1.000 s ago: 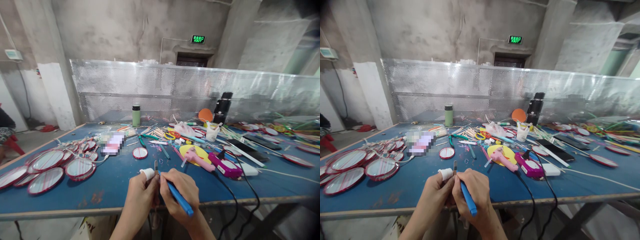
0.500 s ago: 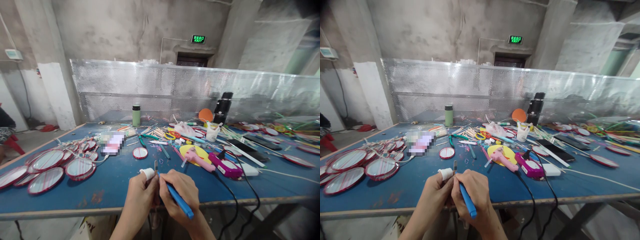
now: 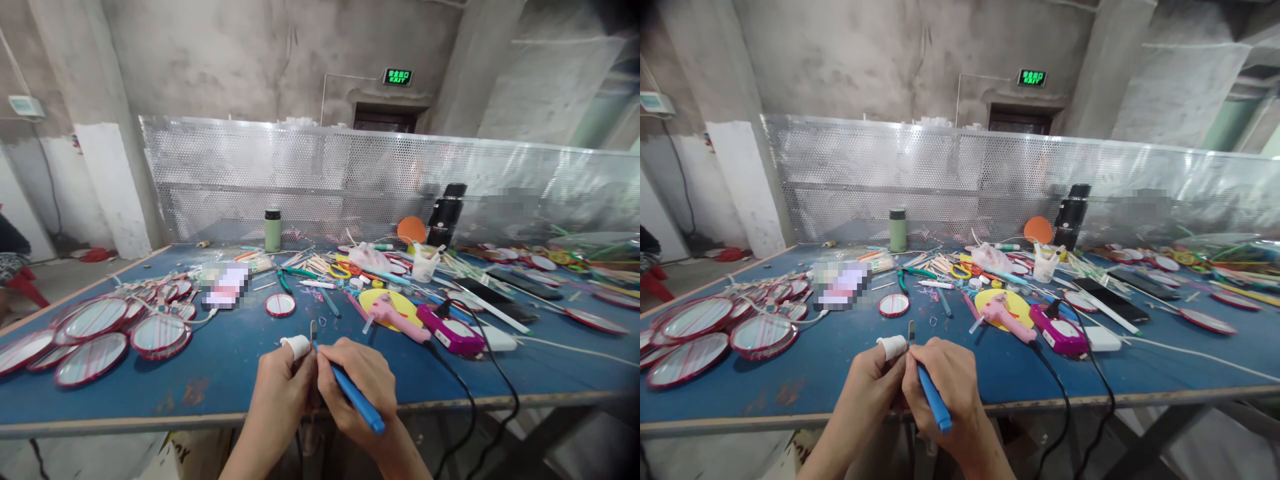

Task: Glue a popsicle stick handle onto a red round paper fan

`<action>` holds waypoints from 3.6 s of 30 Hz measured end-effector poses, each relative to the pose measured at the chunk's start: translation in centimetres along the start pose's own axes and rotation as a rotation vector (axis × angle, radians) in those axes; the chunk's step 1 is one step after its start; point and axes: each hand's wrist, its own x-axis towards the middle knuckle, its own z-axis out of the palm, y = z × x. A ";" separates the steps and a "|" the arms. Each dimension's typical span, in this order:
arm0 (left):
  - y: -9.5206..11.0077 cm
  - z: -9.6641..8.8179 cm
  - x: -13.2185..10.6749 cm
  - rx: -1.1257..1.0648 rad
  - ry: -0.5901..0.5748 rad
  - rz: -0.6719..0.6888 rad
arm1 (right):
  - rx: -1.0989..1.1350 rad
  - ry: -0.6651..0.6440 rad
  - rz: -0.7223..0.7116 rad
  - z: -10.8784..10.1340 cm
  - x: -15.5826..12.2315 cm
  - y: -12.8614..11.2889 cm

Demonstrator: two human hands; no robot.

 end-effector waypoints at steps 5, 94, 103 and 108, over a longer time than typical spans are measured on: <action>-0.2 0.0 0.0 -0.017 0.010 0.003 | -0.014 0.000 -0.013 -0.1 0.1 -0.2; -0.1 -0.1 0.0 -0.052 -0.028 0.003 | -0.007 0.013 0.003 -0.1 0.0 -0.2; 0.1 0.0 -0.2 -0.047 -0.023 -0.005 | 0.036 0.001 0.017 0.0 0.0 -0.1; -0.1 0.0 0.0 -0.056 -0.036 0.005 | -0.019 0.023 0.017 0.0 0.0 -0.1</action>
